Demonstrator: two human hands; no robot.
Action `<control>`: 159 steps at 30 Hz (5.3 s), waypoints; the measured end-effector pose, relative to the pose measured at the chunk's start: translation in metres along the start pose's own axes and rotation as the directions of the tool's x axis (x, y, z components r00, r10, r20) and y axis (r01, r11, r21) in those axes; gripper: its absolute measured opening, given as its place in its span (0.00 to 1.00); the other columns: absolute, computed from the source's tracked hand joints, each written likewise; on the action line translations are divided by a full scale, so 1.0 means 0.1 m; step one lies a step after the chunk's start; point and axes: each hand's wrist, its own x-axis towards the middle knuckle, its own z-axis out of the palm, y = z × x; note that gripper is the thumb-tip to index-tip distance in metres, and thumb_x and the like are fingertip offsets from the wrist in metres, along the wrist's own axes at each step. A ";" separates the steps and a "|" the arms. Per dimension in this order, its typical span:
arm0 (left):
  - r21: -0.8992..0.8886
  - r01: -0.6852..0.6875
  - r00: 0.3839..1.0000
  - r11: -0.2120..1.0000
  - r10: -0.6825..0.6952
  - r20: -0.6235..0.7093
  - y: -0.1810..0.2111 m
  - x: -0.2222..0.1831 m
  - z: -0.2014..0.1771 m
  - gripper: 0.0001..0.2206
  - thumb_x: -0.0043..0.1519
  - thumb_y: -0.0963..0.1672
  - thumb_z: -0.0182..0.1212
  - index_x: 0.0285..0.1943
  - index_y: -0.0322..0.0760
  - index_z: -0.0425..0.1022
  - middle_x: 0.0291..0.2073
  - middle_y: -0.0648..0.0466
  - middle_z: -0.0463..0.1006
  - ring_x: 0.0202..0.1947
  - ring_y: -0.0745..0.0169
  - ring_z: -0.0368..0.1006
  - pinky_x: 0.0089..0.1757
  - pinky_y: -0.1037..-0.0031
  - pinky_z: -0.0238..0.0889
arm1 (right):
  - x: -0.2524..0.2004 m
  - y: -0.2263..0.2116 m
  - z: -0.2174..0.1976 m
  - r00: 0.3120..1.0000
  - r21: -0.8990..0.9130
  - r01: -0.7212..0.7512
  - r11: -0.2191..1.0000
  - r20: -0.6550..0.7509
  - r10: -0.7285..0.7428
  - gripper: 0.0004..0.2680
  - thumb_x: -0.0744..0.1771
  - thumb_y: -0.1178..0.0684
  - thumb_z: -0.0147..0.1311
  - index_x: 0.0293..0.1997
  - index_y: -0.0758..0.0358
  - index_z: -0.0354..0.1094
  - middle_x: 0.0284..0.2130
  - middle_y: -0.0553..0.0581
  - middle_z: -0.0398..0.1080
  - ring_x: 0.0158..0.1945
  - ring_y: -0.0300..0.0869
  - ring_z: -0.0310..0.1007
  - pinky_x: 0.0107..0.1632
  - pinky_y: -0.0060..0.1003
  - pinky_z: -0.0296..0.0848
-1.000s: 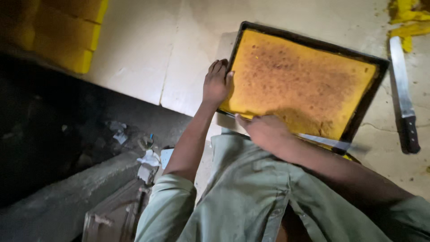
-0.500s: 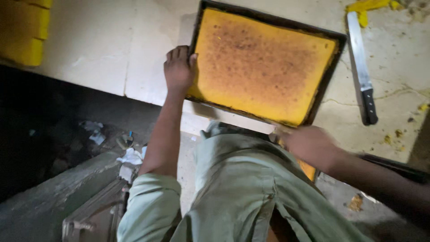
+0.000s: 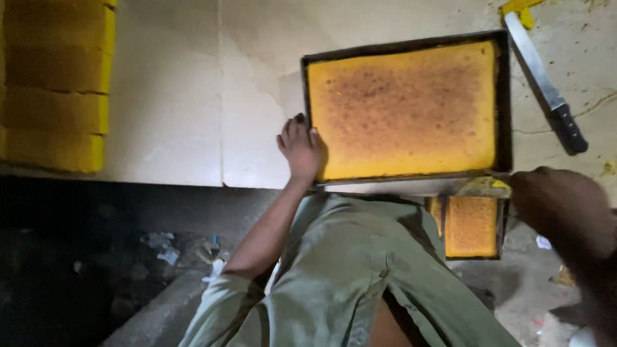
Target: The person removes a rectangular yellow food block from a metal tray, places it on a printed sheet, and then uses a long knife to cut the block into smaller rectangular pieces on a white table.
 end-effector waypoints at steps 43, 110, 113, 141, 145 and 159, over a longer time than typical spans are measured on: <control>-0.345 -0.307 0.940 0.887 0.340 0.037 -0.16 2.00 0.17 0.12 0.62 0.47 0.60 0.51 0.43 0.82 0.67 0.50 0.71 0.73 0.46 0.54 0.65 0.49 0.41 | 1.08 -3.15 0.00 0.986 0.699 0.151 0.698 -0.060 -0.153 0.30 0.58 0.60 0.52 0.71 0.61 0.57 0.35 0.73 0.74 0.33 0.64 0.75 0.36 0.54 0.74; -0.908 0.377 0.924 0.180 -0.141 0.356 -0.29 1.00 -0.75 0.21 0.68 0.42 0.53 0.71 0.34 0.65 0.61 0.49 0.74 0.59 0.60 0.69 0.58 0.71 0.62 | 2.10 -0.18 1.63 0.842 0.599 0.492 -0.632 -0.145 0.519 0.13 0.75 0.48 0.59 0.52 0.73 0.66 0.35 0.52 0.68 0.39 0.37 0.64 0.43 0.32 0.65; -0.767 0.634 0.765 0.098 -0.220 0.605 -0.18 1.13 -0.99 0.21 0.67 0.44 0.52 0.69 0.36 0.66 0.56 0.51 0.76 0.55 0.59 0.72 0.54 0.69 0.65 | 2.03 -0.06 1.30 0.898 0.867 0.214 -0.449 0.007 0.441 0.15 0.68 0.51 0.53 0.60 0.65 0.66 0.44 0.53 0.73 0.45 0.36 0.71 0.48 0.30 0.68; -0.874 0.458 0.879 -0.159 0.225 0.420 0.36 1.22 -1.43 0.32 0.69 0.52 0.54 0.77 0.29 0.53 0.71 0.45 0.61 0.71 0.47 0.54 0.70 0.51 0.50 | 1.15 0.85 0.50 0.921 0.814 0.289 -0.504 -0.093 0.378 0.25 0.70 0.55 0.52 0.78 0.54 0.47 0.67 0.78 0.49 0.65 0.73 0.43 0.60 0.68 0.48; -0.805 0.296 0.828 0.515 0.282 0.485 1.20 0.89 -0.97 0.41 0.63 0.59 0.54 0.80 0.36 0.46 0.76 0.45 0.55 0.76 0.49 0.49 0.69 0.58 0.42 | 0.60 1.39 1.00 0.835 0.877 0.370 -0.306 -0.170 0.524 0.28 0.65 0.60 0.53 0.76 0.57 0.51 0.65 0.68 0.58 0.64 0.59 0.56 0.61 0.56 0.56; -0.836 0.274 0.723 0.475 0.472 0.505 3.71 0.11 0.18 0.31 0.61 0.45 0.60 0.76 0.38 0.60 0.70 0.46 0.68 0.53 0.53 0.74 0.47 0.68 0.66 | -0.77 3.56 2.04 0.232 0.622 0.742 -0.250 0.112 0.966 0.26 0.65 0.61 0.55 0.74 0.62 0.53 0.61 0.62 0.68 0.66 0.54 0.73 0.67 0.50 0.71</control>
